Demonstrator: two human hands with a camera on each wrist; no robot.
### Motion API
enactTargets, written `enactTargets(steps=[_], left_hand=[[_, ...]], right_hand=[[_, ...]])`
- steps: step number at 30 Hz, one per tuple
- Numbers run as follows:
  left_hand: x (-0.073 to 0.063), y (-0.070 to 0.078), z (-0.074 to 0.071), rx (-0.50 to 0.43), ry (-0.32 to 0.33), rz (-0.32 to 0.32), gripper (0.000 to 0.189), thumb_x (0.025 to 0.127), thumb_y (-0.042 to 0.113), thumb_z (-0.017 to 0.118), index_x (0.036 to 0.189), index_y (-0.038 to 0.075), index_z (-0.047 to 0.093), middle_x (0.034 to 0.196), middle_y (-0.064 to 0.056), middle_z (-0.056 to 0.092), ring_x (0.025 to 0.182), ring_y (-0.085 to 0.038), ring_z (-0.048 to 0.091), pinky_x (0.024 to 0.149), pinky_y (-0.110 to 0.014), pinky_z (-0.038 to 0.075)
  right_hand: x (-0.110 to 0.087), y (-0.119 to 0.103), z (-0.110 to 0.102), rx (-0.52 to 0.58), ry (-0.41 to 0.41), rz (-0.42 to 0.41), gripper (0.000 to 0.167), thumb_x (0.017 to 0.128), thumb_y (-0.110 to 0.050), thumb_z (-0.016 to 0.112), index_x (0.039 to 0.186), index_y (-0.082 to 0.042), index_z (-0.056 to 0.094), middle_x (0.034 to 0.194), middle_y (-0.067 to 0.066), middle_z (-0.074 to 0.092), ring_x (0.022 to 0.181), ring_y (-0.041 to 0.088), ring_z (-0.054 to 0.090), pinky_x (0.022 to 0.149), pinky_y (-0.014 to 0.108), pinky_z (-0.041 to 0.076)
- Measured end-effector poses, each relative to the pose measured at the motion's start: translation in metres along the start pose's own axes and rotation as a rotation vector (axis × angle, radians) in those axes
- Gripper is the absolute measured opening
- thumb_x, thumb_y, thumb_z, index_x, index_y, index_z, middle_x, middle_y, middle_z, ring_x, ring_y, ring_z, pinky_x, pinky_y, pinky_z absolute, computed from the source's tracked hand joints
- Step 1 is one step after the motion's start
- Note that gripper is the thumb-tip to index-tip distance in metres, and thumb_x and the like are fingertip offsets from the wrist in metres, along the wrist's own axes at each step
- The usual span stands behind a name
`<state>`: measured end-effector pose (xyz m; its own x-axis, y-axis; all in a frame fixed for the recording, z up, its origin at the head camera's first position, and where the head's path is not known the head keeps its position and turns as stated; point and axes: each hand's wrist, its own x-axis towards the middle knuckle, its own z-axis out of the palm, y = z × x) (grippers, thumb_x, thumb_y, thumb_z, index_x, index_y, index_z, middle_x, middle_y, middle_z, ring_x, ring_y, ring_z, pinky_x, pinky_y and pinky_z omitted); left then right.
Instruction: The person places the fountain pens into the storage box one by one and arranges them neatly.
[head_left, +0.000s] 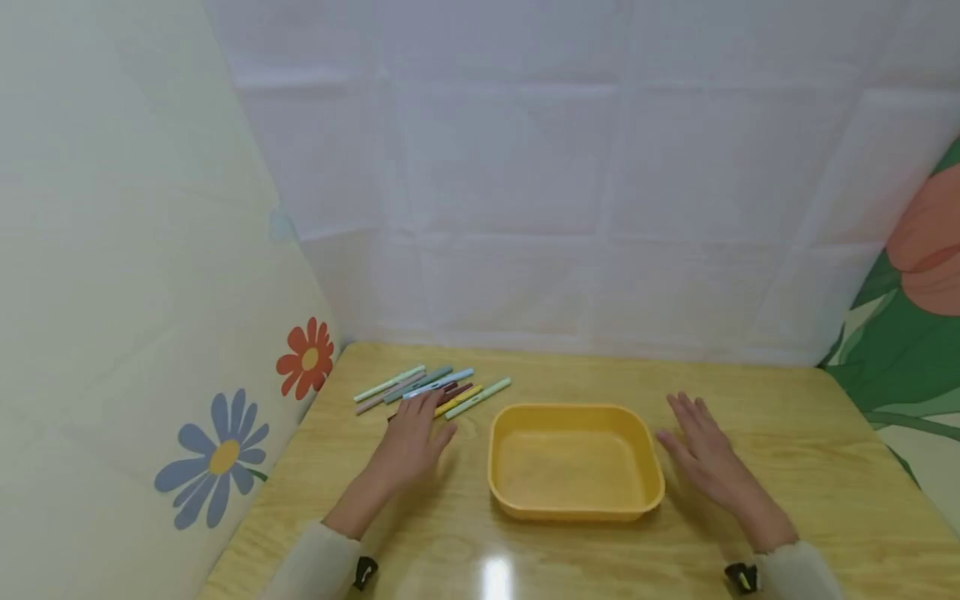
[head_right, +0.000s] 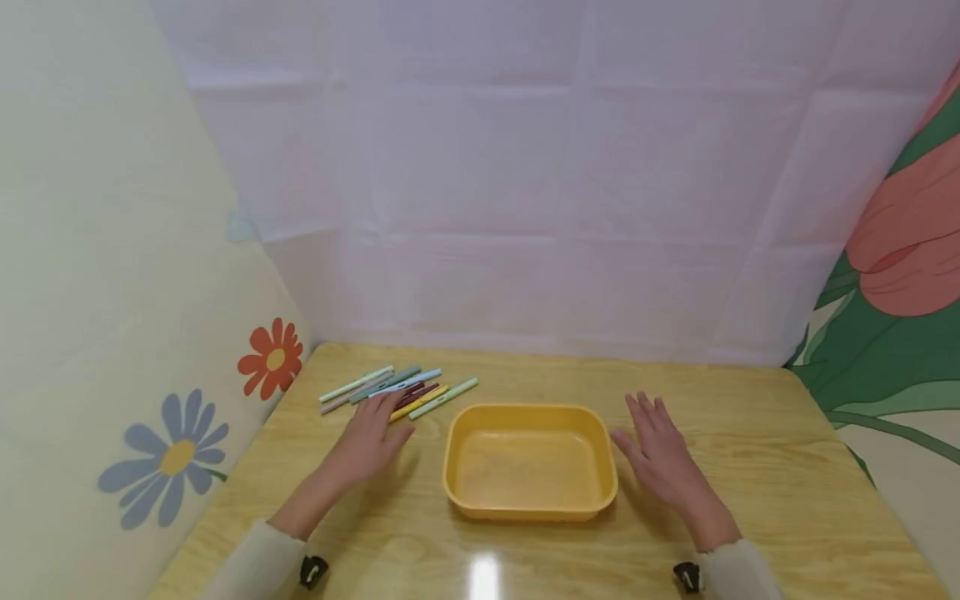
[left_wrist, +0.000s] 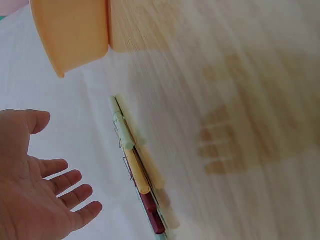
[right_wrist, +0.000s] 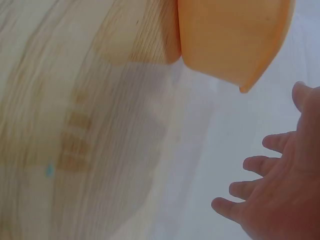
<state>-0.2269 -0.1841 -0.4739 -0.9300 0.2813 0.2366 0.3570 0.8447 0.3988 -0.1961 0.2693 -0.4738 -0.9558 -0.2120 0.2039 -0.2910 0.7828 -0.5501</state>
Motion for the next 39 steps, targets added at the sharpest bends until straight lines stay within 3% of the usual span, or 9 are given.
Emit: enactTargets(steps=[6, 11, 18, 22, 26, 30, 35, 39], left_hand=[[0.021, 0.006, 0.009, -0.108, -0.05, -0.087, 0.059, 0.1, 0.026, 0.064, 0.15, 0.002, 0.044, 0.148, -0.023, 0.047, 0.139, -0.044, 0.041, 0.109, -0.063, 0.04], [0.036, 0.012, 0.014, -0.12, -0.108, -0.078, 0.054, 0.1, 0.02, 0.063, 0.15, 0.007, 0.047, 0.148, -0.021, 0.049, 0.139, -0.041, 0.042, 0.108, -0.059, 0.043], [0.058, 0.02, 0.024, 0.004, -0.131, -0.037, 0.045, 0.099, 0.014, 0.063, 0.142, 0.007, 0.054, 0.137, -0.021, 0.055, 0.131, -0.041, 0.048, 0.105, -0.055, 0.046], [0.067, 0.022, 0.031, 0.03, -0.134, -0.051, 0.043, 0.098, 0.011, 0.064, 0.14, 0.007, 0.056, 0.135, -0.02, 0.056, 0.13, -0.04, 0.05, 0.104, -0.054, 0.047], [0.072, 0.024, 0.036, 0.05, -0.142, -0.078, 0.043, 0.097, 0.01, 0.064, 0.139, 0.008, 0.056, 0.136, -0.019, 0.057, 0.131, -0.039, 0.049, 0.104, -0.054, 0.047], [0.076, 0.024, 0.039, 0.082, -0.139, -0.1, 0.043, 0.097, 0.011, 0.063, 0.139, 0.01, 0.057, 0.136, -0.017, 0.058, 0.129, -0.038, 0.05, 0.102, -0.055, 0.049], [0.079, 0.024, 0.045, 0.14, -0.14, -0.119, 0.037, 0.098, 0.012, 0.058, 0.135, 0.01, 0.06, 0.128, -0.015, 0.062, 0.12, -0.037, 0.055, 0.092, -0.054, 0.054], [0.081, 0.025, 0.05, 0.187, -0.167, -0.117, 0.031, 0.102, 0.01, 0.051, 0.132, 0.008, 0.063, 0.122, -0.015, 0.064, 0.117, -0.036, 0.055, 0.092, -0.052, 0.054]], right_hand=[[0.003, -0.009, 0.003, 0.125, -0.045, 0.047, 0.065, 0.109, -0.036, 0.043, 0.156, 0.006, 0.027, 0.158, 0.035, 0.025, 0.144, 0.056, 0.022, 0.113, 0.073, 0.021], [0.006, -0.014, 0.003, 0.17, -0.049, 0.055, 0.06, 0.11, -0.032, 0.043, 0.153, 0.008, 0.031, 0.153, 0.035, 0.034, 0.136, 0.055, 0.038, 0.107, 0.068, 0.038], [0.012, -0.017, 0.005, 0.233, -0.103, 0.12, 0.064, 0.11, -0.038, 0.041, 0.155, 0.006, 0.03, 0.152, 0.031, 0.041, 0.133, 0.05, 0.047, 0.107, 0.064, 0.042], [0.013, -0.019, 0.007, 0.251, -0.138, 0.171, 0.065, 0.109, -0.042, 0.042, 0.155, 0.004, 0.032, 0.147, 0.031, 0.047, 0.128, 0.046, 0.052, 0.103, 0.059, 0.047], [0.012, -0.02, 0.009, 0.271, -0.157, 0.21, 0.063, 0.108, -0.041, 0.045, 0.152, 0.004, 0.037, 0.14, 0.029, 0.053, 0.113, 0.037, 0.062, 0.091, 0.048, 0.055], [0.012, -0.02, 0.011, 0.273, -0.153, 0.221, 0.058, 0.107, -0.037, 0.049, 0.149, 0.003, 0.043, 0.135, 0.027, 0.057, 0.106, 0.031, 0.064, 0.082, 0.04, 0.057], [0.012, -0.021, 0.01, 0.286, -0.153, 0.223, 0.058, 0.107, -0.037, 0.051, 0.148, 0.004, 0.045, 0.137, 0.03, 0.055, 0.111, 0.035, 0.062, 0.08, 0.037, 0.057], [0.011, -0.021, 0.01, 0.3, -0.164, 0.235, 0.059, 0.106, -0.037, 0.051, 0.149, 0.004, 0.043, 0.139, 0.031, 0.053, 0.113, 0.037, 0.062, 0.078, 0.036, 0.058]])
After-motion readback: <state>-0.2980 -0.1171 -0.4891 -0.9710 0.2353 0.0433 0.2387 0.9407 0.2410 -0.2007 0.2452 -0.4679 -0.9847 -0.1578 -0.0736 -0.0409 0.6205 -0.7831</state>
